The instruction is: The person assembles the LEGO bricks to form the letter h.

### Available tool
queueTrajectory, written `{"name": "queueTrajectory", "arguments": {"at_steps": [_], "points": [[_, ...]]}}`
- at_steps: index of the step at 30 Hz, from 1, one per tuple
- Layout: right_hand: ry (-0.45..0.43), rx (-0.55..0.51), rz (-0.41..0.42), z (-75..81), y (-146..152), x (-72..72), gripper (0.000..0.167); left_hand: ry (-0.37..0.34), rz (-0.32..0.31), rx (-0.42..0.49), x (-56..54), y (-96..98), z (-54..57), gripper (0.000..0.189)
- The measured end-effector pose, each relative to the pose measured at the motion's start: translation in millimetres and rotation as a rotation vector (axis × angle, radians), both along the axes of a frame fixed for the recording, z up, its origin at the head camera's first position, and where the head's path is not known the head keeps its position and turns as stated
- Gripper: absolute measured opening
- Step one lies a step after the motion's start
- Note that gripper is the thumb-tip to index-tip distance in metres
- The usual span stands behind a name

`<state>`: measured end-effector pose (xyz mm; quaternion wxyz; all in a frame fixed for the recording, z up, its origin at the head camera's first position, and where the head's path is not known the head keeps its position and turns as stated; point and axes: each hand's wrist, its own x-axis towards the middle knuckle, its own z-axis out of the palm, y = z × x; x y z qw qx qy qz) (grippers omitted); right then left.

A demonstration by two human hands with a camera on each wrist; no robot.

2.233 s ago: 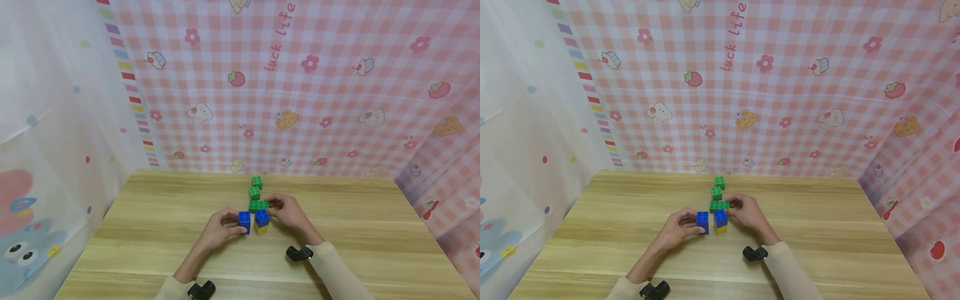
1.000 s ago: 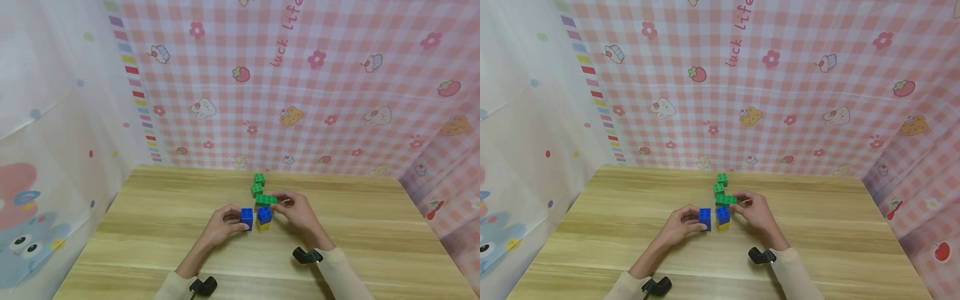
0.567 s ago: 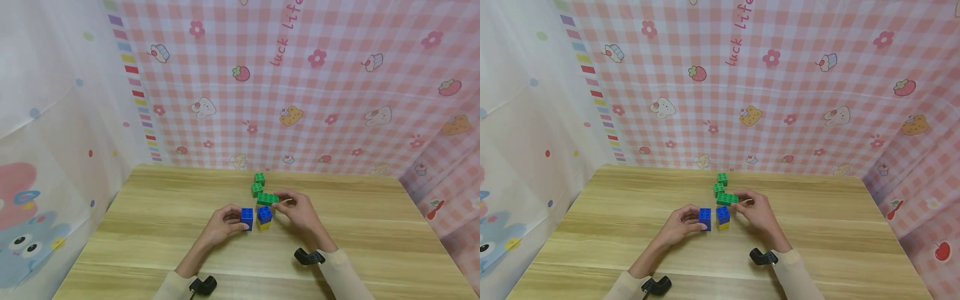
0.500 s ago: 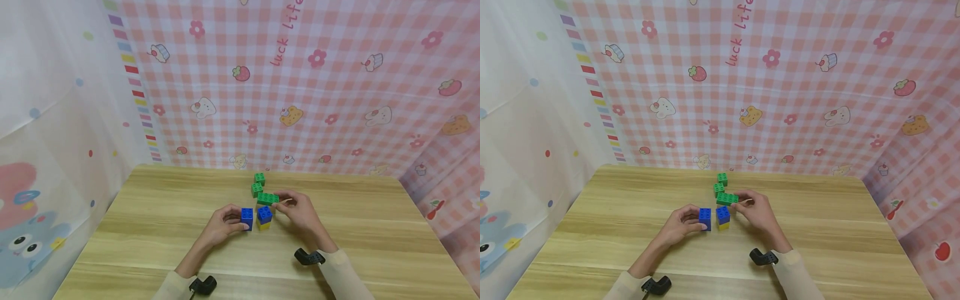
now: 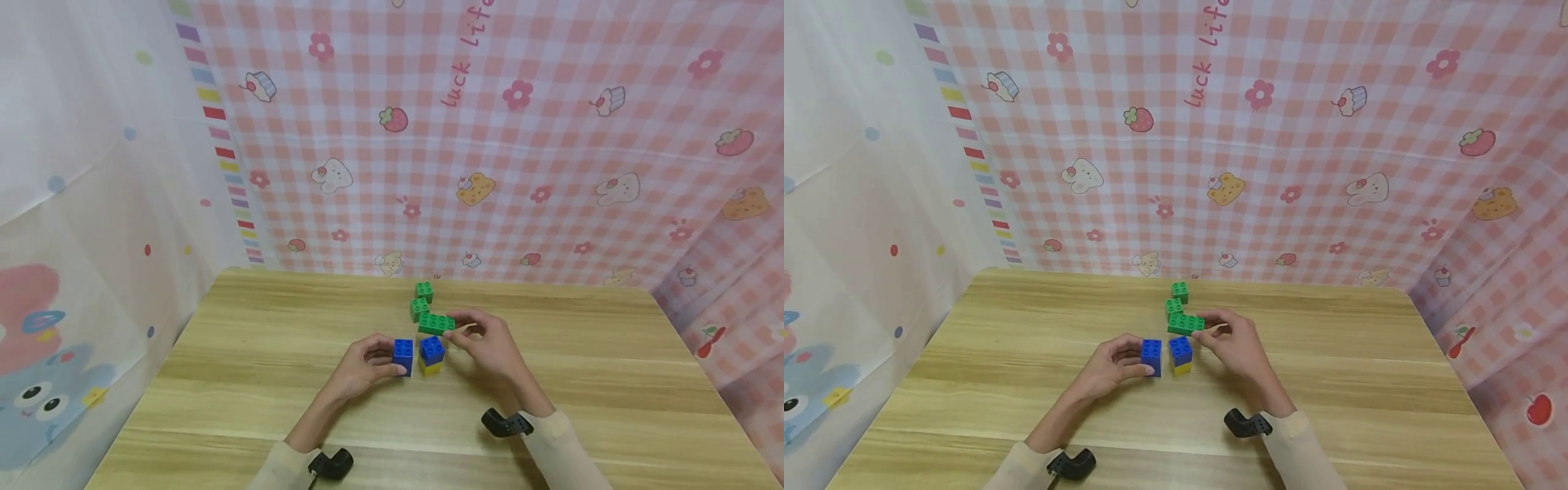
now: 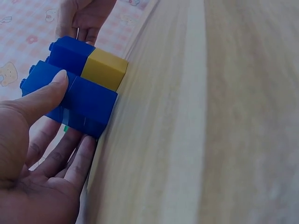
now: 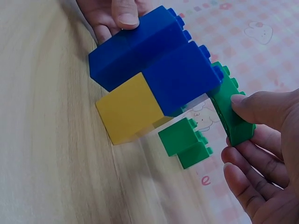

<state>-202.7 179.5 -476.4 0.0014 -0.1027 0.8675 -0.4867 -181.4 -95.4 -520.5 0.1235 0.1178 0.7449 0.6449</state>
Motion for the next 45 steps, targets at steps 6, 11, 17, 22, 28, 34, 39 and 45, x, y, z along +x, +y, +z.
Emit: {"name": "queueTrajectory", "arguments": {"at_steps": [6,11,17,22,28,34,39,45], "points": [[0.016,0.005,0.0,3.8,-1.1,3.0,0.032,-0.006,-0.024,-0.011,-0.5,-2.4,1.9,0.046],[0.04,-0.006,0.013,9.4,-3.0,5.9,0.033,0.016,-0.033,-0.02,-2.1,-5.0,5.9,0.05],[0.066,-0.008,0.035,15.4,-6.3,10.5,0.03,0.052,-0.04,-0.007,-3.7,-8.2,15.4,0.057],[0.097,-0.025,0.052,15.8,-8.5,13.2,0.028,0.065,-0.033,0.026,-3.5,-6.8,23.4,0.058],[0.12,-0.063,0.095,12.3,-14.4,15.4,0.029,0.103,0.003,0.056,0.9,-7.4,28.9,0.056],[0.144,-0.068,0.114,12.6,-15.6,17.7,0.03,0.111,0.013,0.088,1.6,-3.6,32.8,0.051],[0.144,-0.063,0.124,13.5,-18.5,20.4,0.031,0.115,0.016,0.081,3.3,-2.1,34.9,0.054],[0.158,-0.054,0.134,13.4,-22.3,23.1,0.032,0.126,0.009,0.058,5.0,-0.3,35.1,0.053]]}}
